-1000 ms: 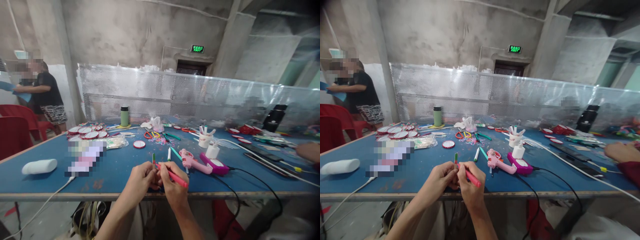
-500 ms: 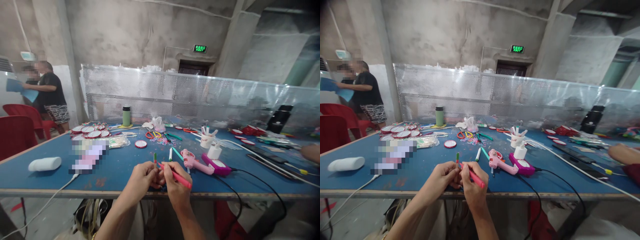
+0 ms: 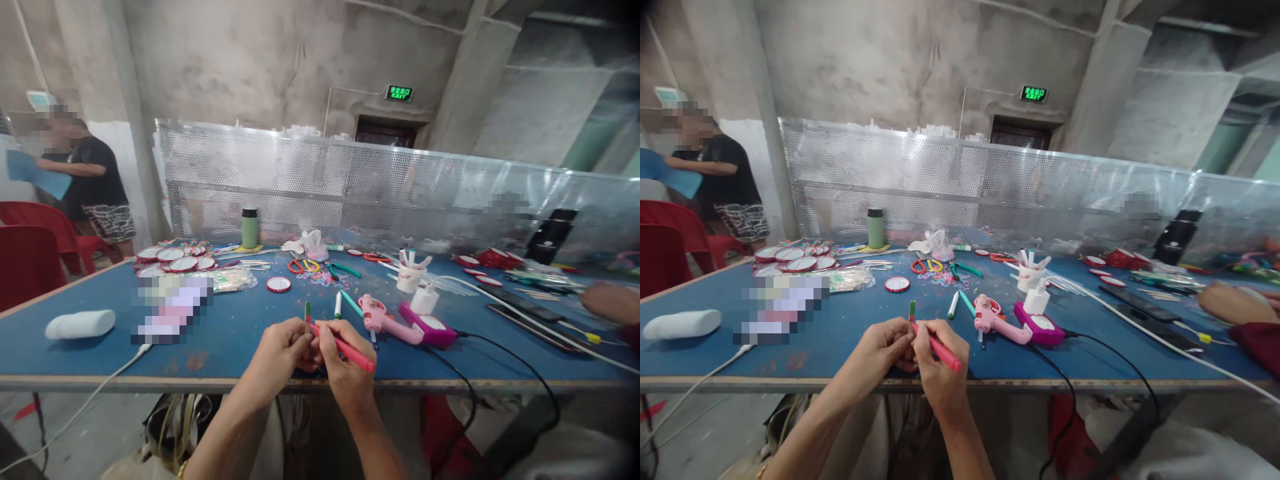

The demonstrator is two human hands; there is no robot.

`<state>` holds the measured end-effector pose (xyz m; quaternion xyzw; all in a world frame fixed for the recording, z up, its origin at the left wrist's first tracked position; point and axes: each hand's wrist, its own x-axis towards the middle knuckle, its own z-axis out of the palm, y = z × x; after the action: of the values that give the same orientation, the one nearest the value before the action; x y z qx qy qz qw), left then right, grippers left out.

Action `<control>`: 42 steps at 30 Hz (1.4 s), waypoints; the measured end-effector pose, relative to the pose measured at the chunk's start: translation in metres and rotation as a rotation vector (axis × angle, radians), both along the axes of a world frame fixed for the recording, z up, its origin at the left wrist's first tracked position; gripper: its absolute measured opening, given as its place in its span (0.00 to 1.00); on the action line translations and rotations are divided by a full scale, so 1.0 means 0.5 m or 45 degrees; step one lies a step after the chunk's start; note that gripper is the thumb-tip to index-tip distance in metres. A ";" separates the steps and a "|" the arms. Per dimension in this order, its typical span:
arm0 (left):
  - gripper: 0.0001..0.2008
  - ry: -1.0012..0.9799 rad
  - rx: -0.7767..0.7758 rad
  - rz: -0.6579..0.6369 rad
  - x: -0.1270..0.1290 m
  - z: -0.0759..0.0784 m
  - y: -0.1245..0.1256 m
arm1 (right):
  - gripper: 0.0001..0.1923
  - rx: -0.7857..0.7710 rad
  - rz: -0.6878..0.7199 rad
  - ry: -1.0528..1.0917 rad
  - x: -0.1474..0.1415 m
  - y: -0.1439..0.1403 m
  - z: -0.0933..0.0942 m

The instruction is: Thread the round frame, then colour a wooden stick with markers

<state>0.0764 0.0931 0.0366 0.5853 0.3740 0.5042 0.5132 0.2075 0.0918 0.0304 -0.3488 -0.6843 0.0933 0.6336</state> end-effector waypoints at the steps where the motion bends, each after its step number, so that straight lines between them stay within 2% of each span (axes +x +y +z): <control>1: 0.17 0.005 -0.001 -0.002 0.000 -0.001 0.000 | 0.12 -0.003 0.006 -0.002 0.000 0.000 0.000; 13: 0.19 0.039 0.012 0.009 0.000 0.001 -0.004 | 0.11 0.029 -0.014 -0.032 -0.002 0.004 -0.002; 24: 0.14 0.067 0.046 0.031 0.001 -0.001 -0.003 | 0.12 0.053 -0.047 -0.044 -0.002 0.005 -0.001; 42: 0.13 0.104 0.055 0.053 0.002 0.003 -0.008 | 0.12 0.000 -0.029 -0.037 -0.002 0.007 -0.007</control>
<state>0.0775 0.0890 0.0380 0.6083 0.3957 0.4986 0.4741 0.2066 0.0952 0.0272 -0.3578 -0.6894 0.0810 0.6246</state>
